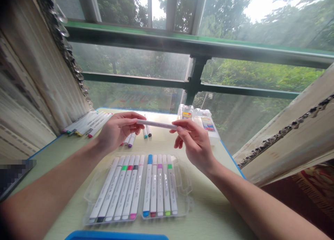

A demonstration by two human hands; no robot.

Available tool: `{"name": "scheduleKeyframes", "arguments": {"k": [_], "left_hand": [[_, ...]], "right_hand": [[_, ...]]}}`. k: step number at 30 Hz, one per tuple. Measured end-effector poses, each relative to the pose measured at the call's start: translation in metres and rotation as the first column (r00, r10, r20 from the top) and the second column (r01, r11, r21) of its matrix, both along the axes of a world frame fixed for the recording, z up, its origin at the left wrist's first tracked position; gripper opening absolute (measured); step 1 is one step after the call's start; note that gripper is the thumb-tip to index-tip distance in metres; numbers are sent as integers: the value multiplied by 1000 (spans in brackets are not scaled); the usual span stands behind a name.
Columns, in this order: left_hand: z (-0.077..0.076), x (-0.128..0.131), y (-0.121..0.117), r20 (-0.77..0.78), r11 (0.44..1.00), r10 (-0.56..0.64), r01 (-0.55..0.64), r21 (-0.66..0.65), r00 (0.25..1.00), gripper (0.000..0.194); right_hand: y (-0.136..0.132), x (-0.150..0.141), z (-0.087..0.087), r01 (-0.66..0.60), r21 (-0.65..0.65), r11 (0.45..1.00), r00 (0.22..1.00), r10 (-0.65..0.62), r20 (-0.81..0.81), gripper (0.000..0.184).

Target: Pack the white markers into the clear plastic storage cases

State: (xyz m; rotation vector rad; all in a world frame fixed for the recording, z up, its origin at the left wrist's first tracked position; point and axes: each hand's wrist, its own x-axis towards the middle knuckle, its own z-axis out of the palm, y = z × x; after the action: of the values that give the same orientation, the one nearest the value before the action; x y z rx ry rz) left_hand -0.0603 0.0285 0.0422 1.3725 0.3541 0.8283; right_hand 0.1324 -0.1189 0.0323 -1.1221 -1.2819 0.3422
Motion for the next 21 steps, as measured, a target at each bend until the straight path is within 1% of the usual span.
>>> {"name": "scheduleKeyframes", "arguments": {"k": [21], "left_hand": [[-2, 0, 1, -14, 1000, 4, -3, 30, 1000, 19]], "right_hand": [[0, -1, 0, -9, 1, 1000, 1000, 9, -5, 14]]}}
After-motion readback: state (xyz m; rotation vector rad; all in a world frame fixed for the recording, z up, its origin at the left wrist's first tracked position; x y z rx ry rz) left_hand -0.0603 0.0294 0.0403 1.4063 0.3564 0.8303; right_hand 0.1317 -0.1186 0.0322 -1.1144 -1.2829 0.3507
